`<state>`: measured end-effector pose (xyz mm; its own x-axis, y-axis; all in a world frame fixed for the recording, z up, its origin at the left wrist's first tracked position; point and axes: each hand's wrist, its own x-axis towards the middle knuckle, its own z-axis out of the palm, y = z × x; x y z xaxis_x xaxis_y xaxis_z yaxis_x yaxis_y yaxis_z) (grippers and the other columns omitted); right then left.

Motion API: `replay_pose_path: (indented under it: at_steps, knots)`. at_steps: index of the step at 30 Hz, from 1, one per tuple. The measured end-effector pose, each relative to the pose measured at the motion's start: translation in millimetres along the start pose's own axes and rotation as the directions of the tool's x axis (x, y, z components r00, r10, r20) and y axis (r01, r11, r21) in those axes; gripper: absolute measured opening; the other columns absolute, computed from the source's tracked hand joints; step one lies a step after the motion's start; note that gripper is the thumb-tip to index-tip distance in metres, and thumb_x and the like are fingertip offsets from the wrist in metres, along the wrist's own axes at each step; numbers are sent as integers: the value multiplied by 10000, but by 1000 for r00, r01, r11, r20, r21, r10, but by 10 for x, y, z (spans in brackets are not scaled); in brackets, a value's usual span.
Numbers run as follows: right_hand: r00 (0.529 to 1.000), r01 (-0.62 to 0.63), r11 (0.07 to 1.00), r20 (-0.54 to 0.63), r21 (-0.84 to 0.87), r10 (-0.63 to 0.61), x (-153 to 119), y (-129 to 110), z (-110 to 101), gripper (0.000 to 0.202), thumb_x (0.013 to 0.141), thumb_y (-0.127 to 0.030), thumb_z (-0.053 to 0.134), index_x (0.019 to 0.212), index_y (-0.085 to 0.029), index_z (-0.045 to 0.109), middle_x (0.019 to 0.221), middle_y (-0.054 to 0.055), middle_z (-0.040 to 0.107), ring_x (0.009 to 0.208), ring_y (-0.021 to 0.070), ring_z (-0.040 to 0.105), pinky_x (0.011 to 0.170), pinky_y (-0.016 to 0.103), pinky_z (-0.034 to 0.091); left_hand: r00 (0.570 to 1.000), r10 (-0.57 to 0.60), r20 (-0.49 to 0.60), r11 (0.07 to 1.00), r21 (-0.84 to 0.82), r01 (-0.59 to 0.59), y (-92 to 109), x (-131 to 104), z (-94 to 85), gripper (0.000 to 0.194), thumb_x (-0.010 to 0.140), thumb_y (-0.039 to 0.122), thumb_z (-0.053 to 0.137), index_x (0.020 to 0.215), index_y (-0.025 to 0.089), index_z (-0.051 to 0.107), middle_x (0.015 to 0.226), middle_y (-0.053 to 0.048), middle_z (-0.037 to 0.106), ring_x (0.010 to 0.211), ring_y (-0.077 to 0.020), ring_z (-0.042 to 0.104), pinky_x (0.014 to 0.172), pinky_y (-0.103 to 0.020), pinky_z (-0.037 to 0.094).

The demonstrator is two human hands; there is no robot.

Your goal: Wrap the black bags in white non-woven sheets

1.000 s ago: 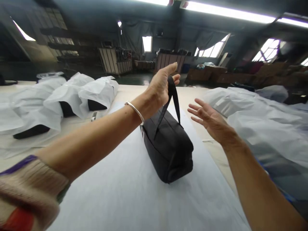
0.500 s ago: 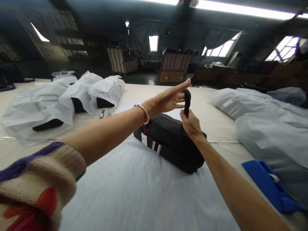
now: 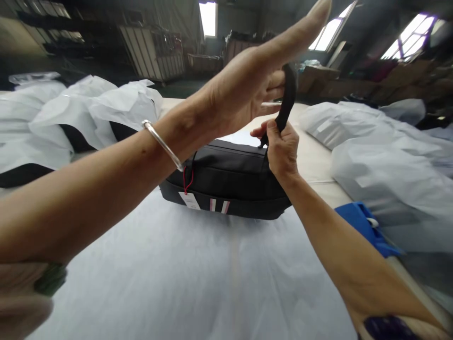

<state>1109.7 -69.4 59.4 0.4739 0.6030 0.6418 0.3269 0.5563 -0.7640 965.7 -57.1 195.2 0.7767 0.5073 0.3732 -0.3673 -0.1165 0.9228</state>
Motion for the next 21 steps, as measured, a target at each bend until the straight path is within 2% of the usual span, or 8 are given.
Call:
replay_pose_path:
  at_steps: [3, 6, 8, 11, 14, 16, 19, 21]
  knots:
    - [995, -35, 992, 87, -123, 46, -196, 67, -68, 265, 986, -450, 542, 887, -212, 603, 747, -18, 696, 727, 152, 690, 754, 308, 531, 998, -31, 52, 996, -76, 35, -163, -115, -71, 280, 1041, 362, 452, 1133, 188, 652, 1296, 30, 620, 1402, -302, 441, 1132, -448, 386]
    - [967, -89, 963, 212, -253, 145, -395, 188, -129, 271, 980, -464, 551, 930, -209, 628, 779, -3, 719, 760, 170, 682, 773, 330, 522, 991, -116, -60, 983, -147, 106, -450, -272, -198, 160, 961, 267, 611, 991, 114, 645, 1188, -79, 669, 1319, -306, 538, 1103, -453, 433]
    - [959, -84, 946, 234, -312, 162, -473, 205, -160, 230, 966, -430, 584, 1031, -216, 637, 846, 3, 735, 796, 182, 685, 783, 338, 531, 982, -136, -133, 971, -213, 106, -631, -413, -268, 130, 898, 192, 678, 992, 114, 635, 1141, -93, 684, 1249, -280, 591, 1094, -444, 445]
    - [975, 58, 928, 219, -368, 26, -488, 78, -199, 362, 941, -359, 631, 1277, -239, 571, 1050, 25, 742, 918, 204, 706, 860, 355, 560, 954, -163, -253, 941, -329, 74, -783, -678, -293, 203, 862, 155, 702, 1051, 134, 632, 980, -51, 705, 1039, -200, 680, 1039, -391, 482]
    - [949, 282, 838, 266, -468, -170, -484, -131, -241, 481, 957, -295, 603, 1421, -243, 488, 1318, 65, 662, 1128, 235, 675, 1000, 377, 540, 914, -240, -327, 910, -404, 94, -827, -924, -229, 318, 843, 171, 723, 1151, 174, 645, 840, 3, 676, 866, -141, 681, 972, -340, 497]
    - [909, 401, 761, 322, -510, -264, -525, -230, -272, 489, 979, -241, 560, 1459, -251, 466, 1391, 62, 617, 1208, 235, 640, 1042, 365, 527, 888, -258, -381, 913, -398, 95, -850, -998, -177, 339, 829, 188, 736, 1159, 207, 661, 972, -14, 688, 1004, -164, 659, 1025, -358, 457]
    - [844, 516, 703, 430, -488, -321, -621, -294, -326, 522, 995, -165, 519, 1499, -269, 431, 1390, 46, 620, 1239, 218, 623, 1044, 328, 532, 846, -218, -487, 903, -428, -13, -867, -948, -140, 276, 817, 181, 717, 1086, 231, 678, 1227, -34, 669, 1321, -211, 504, 1163, -414, 317]
    - [814, 556, 677, 479, -483, -328, -664, -334, -366, 543, 997, -149, 513, 1516, -269, 412, 1405, 53, 607, 1240, 221, 622, 1045, 331, 531, 876, -192, -443, 849, -522, -78, -848, -888, -137, 294, 822, 156, 675, 1110, 216, 675, 1245, -64, 685, 1354, -222, 487, 1178, -428, 300]
